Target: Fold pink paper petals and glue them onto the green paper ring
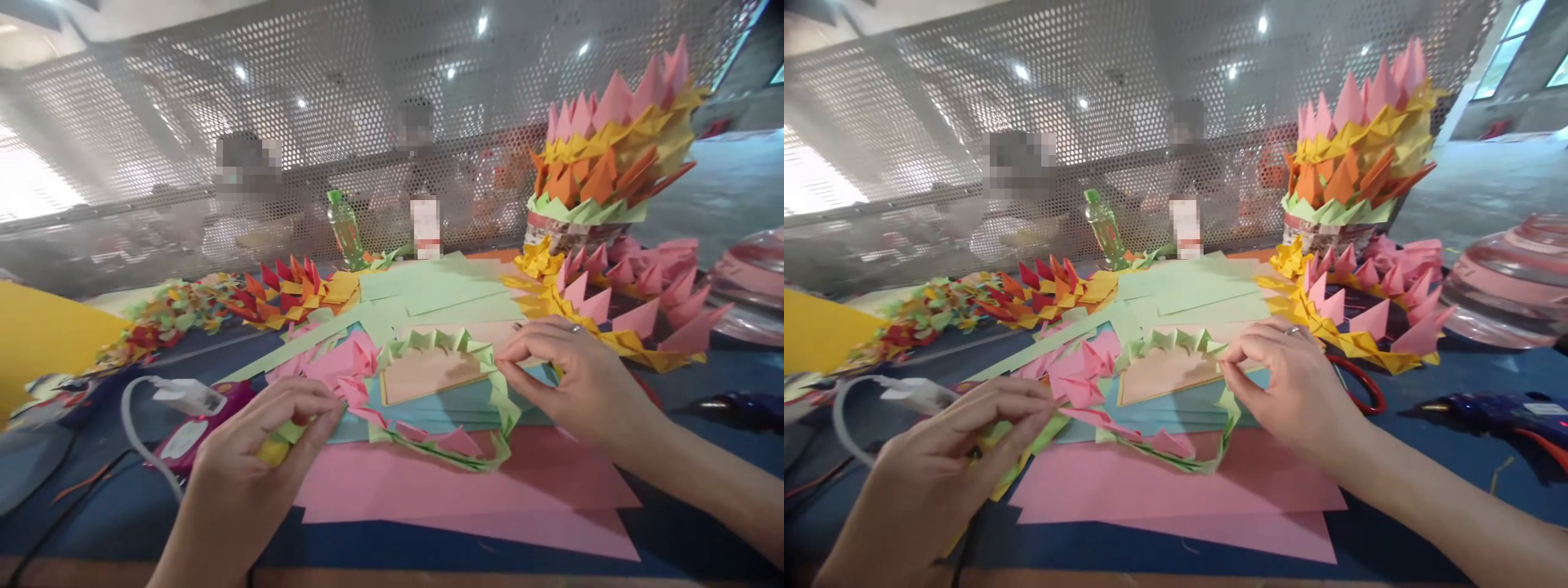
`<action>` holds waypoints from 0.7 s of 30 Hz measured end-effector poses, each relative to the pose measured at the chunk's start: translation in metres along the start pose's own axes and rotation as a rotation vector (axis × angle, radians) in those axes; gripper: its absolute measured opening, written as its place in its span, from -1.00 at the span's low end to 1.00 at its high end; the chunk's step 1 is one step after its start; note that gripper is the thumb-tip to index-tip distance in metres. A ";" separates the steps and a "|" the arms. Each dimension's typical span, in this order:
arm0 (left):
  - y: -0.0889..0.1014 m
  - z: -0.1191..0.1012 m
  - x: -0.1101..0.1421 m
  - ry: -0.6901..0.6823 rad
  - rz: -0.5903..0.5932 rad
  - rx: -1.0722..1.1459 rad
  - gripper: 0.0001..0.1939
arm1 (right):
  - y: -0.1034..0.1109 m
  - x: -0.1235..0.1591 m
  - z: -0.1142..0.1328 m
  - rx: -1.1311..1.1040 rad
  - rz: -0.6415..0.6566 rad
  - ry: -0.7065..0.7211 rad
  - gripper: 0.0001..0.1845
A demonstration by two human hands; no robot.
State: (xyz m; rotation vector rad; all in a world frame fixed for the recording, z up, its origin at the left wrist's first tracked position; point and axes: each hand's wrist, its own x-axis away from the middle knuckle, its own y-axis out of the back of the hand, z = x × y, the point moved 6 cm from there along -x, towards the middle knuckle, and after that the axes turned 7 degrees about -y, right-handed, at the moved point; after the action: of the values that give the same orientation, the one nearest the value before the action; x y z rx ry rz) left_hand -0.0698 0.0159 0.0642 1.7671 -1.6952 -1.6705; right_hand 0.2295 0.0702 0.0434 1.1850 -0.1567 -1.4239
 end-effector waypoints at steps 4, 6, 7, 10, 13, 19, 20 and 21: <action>-0.010 -0.005 0.006 -0.015 0.076 0.032 -0.91 | -0.001 -0.006 -0.001 0.001 0.056 -0.066 -0.78; -0.015 -0.008 0.007 -0.053 0.120 0.066 -0.89 | -0.002 -0.008 0.001 0.016 0.077 -0.069 -0.74; -0.018 -0.011 0.008 -0.083 0.140 0.084 -0.88 | -0.002 -0.009 0.001 0.026 0.083 -0.067 -0.72; -0.022 -0.024 0.008 -0.167 0.171 0.141 -0.85 | -0.003 -0.010 0.002 0.058 0.075 -0.056 -0.65; -0.025 -0.040 0.008 -0.241 0.170 0.192 -0.84 | -0.002 -0.011 0.001 0.083 0.046 -0.053 -0.61; -0.036 -0.045 0.013 -0.165 0.173 0.137 -0.74 | 0.002 -0.015 -0.006 0.066 -0.060 -0.076 -0.78; -0.040 -0.041 0.015 -0.114 0.187 0.117 -0.67 | 0.002 -0.017 -0.008 0.061 -0.070 -0.088 -0.72; -0.044 -0.037 0.017 -0.066 0.202 0.104 -0.58 | 0.001 -0.018 -0.009 0.058 -0.066 -0.099 -0.69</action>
State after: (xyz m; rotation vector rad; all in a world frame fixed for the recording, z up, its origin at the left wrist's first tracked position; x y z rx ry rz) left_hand -0.0204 -0.0024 0.0353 1.5371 -1.9497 -1.5963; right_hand 0.2327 0.0896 0.0498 1.1768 -0.2310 -1.5465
